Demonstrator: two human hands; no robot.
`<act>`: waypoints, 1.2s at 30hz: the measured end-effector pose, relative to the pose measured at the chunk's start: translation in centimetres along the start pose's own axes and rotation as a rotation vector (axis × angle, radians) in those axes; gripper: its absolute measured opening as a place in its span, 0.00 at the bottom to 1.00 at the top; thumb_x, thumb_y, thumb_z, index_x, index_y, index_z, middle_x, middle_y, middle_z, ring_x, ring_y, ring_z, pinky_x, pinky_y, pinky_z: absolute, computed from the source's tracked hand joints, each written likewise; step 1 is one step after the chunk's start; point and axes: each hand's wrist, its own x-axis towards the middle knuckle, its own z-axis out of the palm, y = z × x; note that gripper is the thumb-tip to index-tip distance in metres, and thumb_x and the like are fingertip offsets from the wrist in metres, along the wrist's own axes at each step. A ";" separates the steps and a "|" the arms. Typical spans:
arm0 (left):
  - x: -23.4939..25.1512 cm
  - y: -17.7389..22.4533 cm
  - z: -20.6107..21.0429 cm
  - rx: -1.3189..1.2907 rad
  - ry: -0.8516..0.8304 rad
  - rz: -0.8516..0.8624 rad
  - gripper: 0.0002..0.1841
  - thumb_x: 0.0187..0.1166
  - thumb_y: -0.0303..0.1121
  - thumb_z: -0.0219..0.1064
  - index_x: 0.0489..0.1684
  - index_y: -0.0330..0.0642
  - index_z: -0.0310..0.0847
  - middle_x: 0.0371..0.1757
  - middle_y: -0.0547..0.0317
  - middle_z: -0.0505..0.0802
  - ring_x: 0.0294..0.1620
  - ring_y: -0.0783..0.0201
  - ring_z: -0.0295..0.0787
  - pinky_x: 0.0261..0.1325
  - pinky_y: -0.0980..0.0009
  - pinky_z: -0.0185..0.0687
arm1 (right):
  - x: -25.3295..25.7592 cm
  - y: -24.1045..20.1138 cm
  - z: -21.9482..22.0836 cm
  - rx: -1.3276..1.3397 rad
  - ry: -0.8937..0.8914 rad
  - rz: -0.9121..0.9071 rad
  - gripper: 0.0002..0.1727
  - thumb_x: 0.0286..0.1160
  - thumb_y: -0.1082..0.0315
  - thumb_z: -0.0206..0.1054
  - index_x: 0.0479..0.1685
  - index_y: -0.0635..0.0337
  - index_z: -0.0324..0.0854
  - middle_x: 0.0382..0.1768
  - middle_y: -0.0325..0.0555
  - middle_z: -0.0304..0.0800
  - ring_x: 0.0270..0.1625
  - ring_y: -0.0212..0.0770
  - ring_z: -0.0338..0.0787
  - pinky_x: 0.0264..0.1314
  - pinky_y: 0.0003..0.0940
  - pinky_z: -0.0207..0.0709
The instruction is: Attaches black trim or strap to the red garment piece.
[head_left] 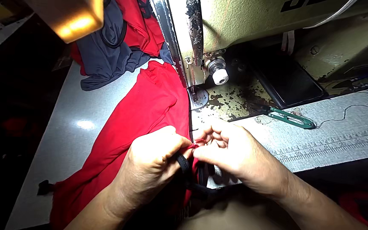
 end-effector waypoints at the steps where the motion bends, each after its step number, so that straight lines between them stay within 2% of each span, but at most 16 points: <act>1: 0.0 0.0 0.0 -0.012 -0.002 -0.010 0.08 0.75 0.33 0.68 0.29 0.42 0.91 0.24 0.70 0.79 0.28 0.84 0.72 0.31 0.90 0.65 | -0.1 -0.1 0.0 -0.066 -0.012 0.002 0.09 0.64 0.62 0.78 0.40 0.45 0.84 0.21 0.29 0.82 0.16 0.22 0.75 0.16 0.15 0.69; 3: -0.1 0.0 0.0 0.000 -0.014 -0.025 0.08 0.75 0.35 0.69 0.29 0.44 0.91 0.24 0.72 0.80 0.29 0.84 0.74 0.31 0.90 0.67 | -0.4 0.0 0.5 -0.202 0.007 -0.003 0.11 0.63 0.59 0.77 0.41 0.41 0.83 0.20 0.26 0.77 0.16 0.21 0.71 0.17 0.16 0.64; 7: -0.1 0.2 0.0 0.085 -0.030 -0.019 0.08 0.75 0.35 0.67 0.29 0.45 0.90 0.24 0.72 0.78 0.27 0.82 0.72 0.29 0.88 0.65 | -0.6 0.2 1.7 -0.170 0.132 -0.027 0.06 0.66 0.72 0.71 0.34 0.47 0.83 0.20 0.29 0.82 0.17 0.22 0.77 0.17 0.17 0.70; 9: -0.1 0.3 -0.1 0.123 -0.030 -0.041 0.09 0.76 0.36 0.66 0.30 0.47 0.91 0.24 0.73 0.78 0.26 0.83 0.72 0.29 0.87 0.65 | -0.5 0.4 1.8 -0.144 0.169 -0.058 0.06 0.66 0.74 0.68 0.30 0.49 0.83 0.19 0.30 0.82 0.17 0.22 0.77 0.17 0.17 0.70; 13: 0.0 0.7 -0.1 0.079 -0.010 -0.086 0.09 0.76 0.37 0.66 0.30 0.47 0.90 0.25 0.74 0.79 0.27 0.85 0.73 0.29 0.89 0.67 | -0.5 0.6 1.9 -0.165 0.192 -0.088 0.04 0.66 0.70 0.67 0.31 0.47 0.83 0.19 0.27 0.79 0.18 0.20 0.76 0.18 0.15 0.69; 16: -0.1 0.7 -0.1 -0.040 -0.013 -0.165 0.08 0.77 0.37 0.66 0.31 0.49 0.90 0.26 0.76 0.81 0.28 0.86 0.75 0.29 0.90 0.70 | -0.7 1.0 2.0 -0.124 0.172 -0.091 0.03 0.67 0.66 0.71 0.35 0.46 0.85 0.25 0.28 0.86 0.25 0.21 0.83 0.23 0.15 0.76; 18: -0.2 0.7 -0.1 -0.123 -0.023 -0.222 0.07 0.77 0.35 0.66 0.32 0.49 0.90 0.27 0.77 0.82 0.28 0.86 0.78 0.30 0.90 0.75 | -0.8 1.4 2.1 -0.067 0.175 -0.115 0.04 0.69 0.68 0.73 0.38 0.49 0.86 0.28 0.31 0.88 0.27 0.23 0.87 0.26 0.17 0.80; 21: -0.1 0.9 -0.1 -0.160 -0.043 -0.269 0.07 0.76 0.34 0.65 0.32 0.50 0.90 0.27 0.77 0.83 0.28 0.85 0.79 0.30 0.90 0.76 | -0.8 1.8 2.3 -0.048 0.216 -0.173 0.03 0.70 0.71 0.73 0.37 0.51 0.87 0.28 0.32 0.89 0.29 0.24 0.87 0.29 0.17 0.81; 23: 0.0 1.1 0.0 -0.142 -0.029 -0.280 0.07 0.75 0.35 0.66 0.32 0.51 0.90 0.27 0.78 0.83 0.28 0.85 0.79 0.30 0.90 0.76 | -0.7 2.0 2.4 -0.089 0.262 -0.224 0.04 0.69 0.72 0.72 0.34 0.51 0.86 0.27 0.31 0.87 0.27 0.23 0.86 0.27 0.16 0.80; 26: 0.1 1.8 0.0 -0.075 0.029 -0.285 0.06 0.71 0.35 0.68 0.34 0.51 0.92 0.30 0.79 0.86 0.32 0.87 0.82 0.33 0.91 0.78 | -0.5 2.1 2.6 -0.182 0.346 -0.249 0.03 0.70 0.69 0.71 0.32 0.49 0.85 0.24 0.28 0.83 0.23 0.19 0.79 0.22 0.13 0.72; 29: -0.1 2.3 0.0 -0.033 0.049 -0.227 0.08 0.74 0.35 0.67 0.38 0.47 0.94 0.30 0.76 0.87 0.33 0.87 0.82 0.36 0.91 0.78 | -0.5 2.0 2.7 -0.203 0.407 -0.216 0.03 0.70 0.68 0.69 0.31 0.49 0.84 0.20 0.26 0.79 0.19 0.18 0.73 0.19 0.12 0.66; 36: -0.4 3.2 0.8 -0.039 0.039 -0.244 0.11 0.75 0.35 0.65 0.42 0.45 0.95 0.31 0.75 0.89 0.35 0.88 0.84 0.38 0.91 0.80 | -1.2 1.6 2.5 -0.066 0.385 -0.108 0.04 0.71 0.68 0.70 0.32 0.50 0.89 0.21 0.29 0.85 0.23 0.20 0.82 0.22 0.14 0.73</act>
